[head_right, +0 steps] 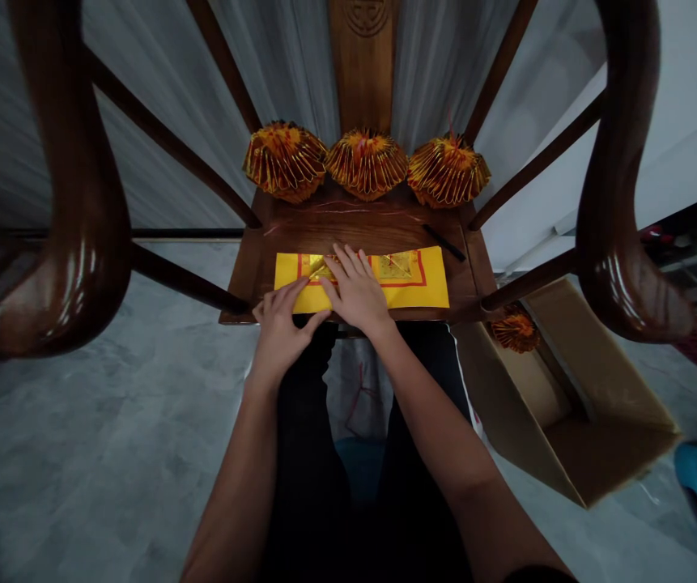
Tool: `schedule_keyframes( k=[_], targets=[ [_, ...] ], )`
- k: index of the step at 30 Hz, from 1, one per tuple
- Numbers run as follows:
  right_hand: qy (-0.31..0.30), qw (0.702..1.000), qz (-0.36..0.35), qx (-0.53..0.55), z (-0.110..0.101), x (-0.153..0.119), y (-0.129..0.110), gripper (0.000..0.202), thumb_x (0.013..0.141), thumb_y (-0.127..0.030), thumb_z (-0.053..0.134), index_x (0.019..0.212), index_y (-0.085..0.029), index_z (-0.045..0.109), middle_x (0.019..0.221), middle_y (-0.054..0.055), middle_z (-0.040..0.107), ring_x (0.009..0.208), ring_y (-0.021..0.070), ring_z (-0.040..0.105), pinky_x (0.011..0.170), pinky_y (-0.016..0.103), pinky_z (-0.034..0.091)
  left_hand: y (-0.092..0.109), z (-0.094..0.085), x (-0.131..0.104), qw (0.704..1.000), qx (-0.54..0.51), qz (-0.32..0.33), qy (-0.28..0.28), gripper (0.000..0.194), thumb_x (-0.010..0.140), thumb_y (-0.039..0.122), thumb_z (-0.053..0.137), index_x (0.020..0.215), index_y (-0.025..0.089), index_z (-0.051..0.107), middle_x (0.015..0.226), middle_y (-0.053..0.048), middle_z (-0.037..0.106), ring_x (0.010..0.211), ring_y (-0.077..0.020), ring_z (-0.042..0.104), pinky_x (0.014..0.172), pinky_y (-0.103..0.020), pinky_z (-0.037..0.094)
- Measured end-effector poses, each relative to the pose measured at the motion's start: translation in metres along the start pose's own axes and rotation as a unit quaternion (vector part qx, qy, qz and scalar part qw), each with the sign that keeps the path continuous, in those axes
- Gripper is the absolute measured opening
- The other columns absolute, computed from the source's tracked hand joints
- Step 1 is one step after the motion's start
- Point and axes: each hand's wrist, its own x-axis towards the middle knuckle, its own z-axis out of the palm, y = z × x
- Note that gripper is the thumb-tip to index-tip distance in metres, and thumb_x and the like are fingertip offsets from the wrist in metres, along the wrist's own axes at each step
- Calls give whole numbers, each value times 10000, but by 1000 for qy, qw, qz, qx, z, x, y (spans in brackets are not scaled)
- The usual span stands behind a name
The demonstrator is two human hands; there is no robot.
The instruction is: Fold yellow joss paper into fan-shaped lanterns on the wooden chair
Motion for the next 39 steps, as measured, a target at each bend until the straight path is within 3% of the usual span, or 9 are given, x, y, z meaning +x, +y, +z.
schedule_keyframes(
  k=[3,8,14,19,25,29,32,36,39],
  targets=[
    [-6,1000,-11,-20,-1,0,-3,580,1176,-465,410,1648,-160,554,1827,97,373,1726,279,297,1453,530,161,-15,-7,0,998,-26,50,-29,536,1086,531,629,1563,285,635,1556,-91,702,1368,-348,624,1173,-557,490],
    [-23,999,-35,-34,-5,-1,-7,590,1180,-459,408,1695,-182,491,1820,60,390,1738,286,257,1457,554,141,-24,-7,5,994,-78,76,-2,467,1119,548,565,1491,301,702,1493,-58,753,1337,-303,676,1187,-543,531],
    [-24,997,-45,-50,-4,-2,-10,610,1181,-469,399,1684,-141,503,1778,73,466,1728,325,281,1453,575,158,-10,-15,6,998,-46,45,-4,391,1071,349,667,1449,277,732,1471,-67,766,1346,-301,696,1198,-513,552],
    [-12,998,-34,-44,3,-2,-14,569,1181,-433,398,1671,-175,529,1794,65,425,1728,320,285,1447,601,165,23,-25,18,996,69,-2,-49,469,964,190,659,1422,142,747,1413,-138,780,1303,-385,708,1180,-557,565],
    [-45,997,-51,-26,6,-1,-9,573,1117,-240,486,1678,-128,506,1850,101,275,1756,298,172,1462,556,84,55,8,45,996,68,-54,-19,464,1040,201,481,1441,119,699,1443,-202,729,1296,-381,732,1145,-546,590],
    [-55,996,-65,40,8,3,3,590,1106,-205,427,1684,-104,483,1849,128,284,1757,216,168,1466,501,103,43,28,51,1000,9,-6,5,497,1078,179,388,1524,144,605,1626,-173,620,1524,-308,589,1293,-505,473],
    [-37,995,-47,81,10,3,5,616,1116,-177,295,1711,-100,431,1825,127,362,1736,170,247,1463,473,145,31,30,49,1000,18,9,-8,531,1079,156,370,1579,170,549,1594,-161,655,1499,-300,612,1280,-521,478],
    [18,998,46,32,12,0,-5,659,1144,-309,341,1740,-29,333,1856,186,238,1759,255,173,1456,539,134,28,31,42,998,56,8,-3,487,1080,176,427,1541,185,583,1701,-160,558,1575,-337,538,1317,-578,425],
    [2,999,47,-2,11,-1,-12,676,1150,-312,331,1735,25,307,1855,214,213,1760,272,160,1455,518,142,31,32,41,998,58,-3,7,456,1073,178,464,1505,158,608,1705,-192,544,1621,-355,483,1352,-612,368]
  ],
)
